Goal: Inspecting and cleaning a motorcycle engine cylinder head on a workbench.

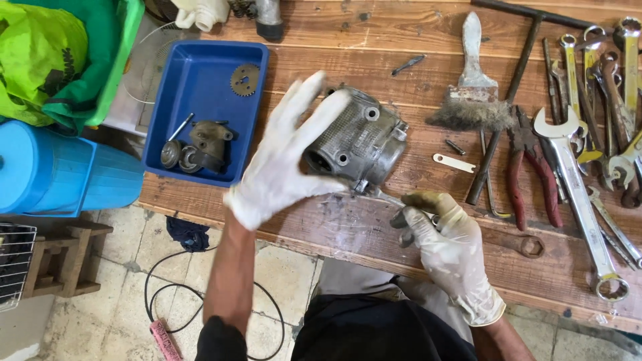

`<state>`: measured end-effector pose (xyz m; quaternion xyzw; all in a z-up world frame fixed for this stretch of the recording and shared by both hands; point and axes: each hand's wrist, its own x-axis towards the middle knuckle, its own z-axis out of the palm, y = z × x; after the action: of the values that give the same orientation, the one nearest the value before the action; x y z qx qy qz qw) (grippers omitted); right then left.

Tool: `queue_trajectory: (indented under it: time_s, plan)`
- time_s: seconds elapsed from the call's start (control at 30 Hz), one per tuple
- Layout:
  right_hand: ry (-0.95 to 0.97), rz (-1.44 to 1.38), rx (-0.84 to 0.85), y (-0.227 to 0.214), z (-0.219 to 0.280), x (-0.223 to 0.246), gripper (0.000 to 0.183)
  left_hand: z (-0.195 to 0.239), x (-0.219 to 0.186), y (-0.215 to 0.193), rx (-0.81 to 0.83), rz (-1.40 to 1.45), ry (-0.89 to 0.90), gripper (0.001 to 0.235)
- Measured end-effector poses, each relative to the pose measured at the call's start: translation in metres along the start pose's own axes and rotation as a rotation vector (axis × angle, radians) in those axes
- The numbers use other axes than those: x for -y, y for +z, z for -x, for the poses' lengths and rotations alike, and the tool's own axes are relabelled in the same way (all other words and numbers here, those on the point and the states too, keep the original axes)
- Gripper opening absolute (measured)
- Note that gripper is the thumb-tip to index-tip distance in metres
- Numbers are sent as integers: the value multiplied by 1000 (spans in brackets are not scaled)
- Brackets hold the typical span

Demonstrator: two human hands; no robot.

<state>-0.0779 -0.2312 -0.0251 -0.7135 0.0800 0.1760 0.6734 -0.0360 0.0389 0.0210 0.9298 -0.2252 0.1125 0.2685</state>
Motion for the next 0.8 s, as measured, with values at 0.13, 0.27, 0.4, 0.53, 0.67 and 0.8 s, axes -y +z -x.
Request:
queue_trajectory:
  time_s: [0.13, 0.27, 0.4, 0.53, 0.67, 0.8]
  plan:
    - [-39, -107, -83, -3, 1, -2, 19, -31, 37, 10, 173, -119, 157, 110]
    - [-102, -133, -160, -14, 4, 0, 16, -33, 42, 17, 228, 121, 191, 105]
    - [-114, -84, -147, -18, 2, 13, 17, -25, 32, 23, 95, 133, 84, 99]
    - [-242, -35, -95, -15, -1, 22, 18, -18, 35, 38, -22, 81, 29, 105]
    - [-267, -60, -56, -11, -7, 41, 23, -18, 31, 40, -2, 95, -52, 109]
    - [-238, 4, 68, -7, -24, 49, 21, -18, 30, 40, -12, 94, -56, 114]
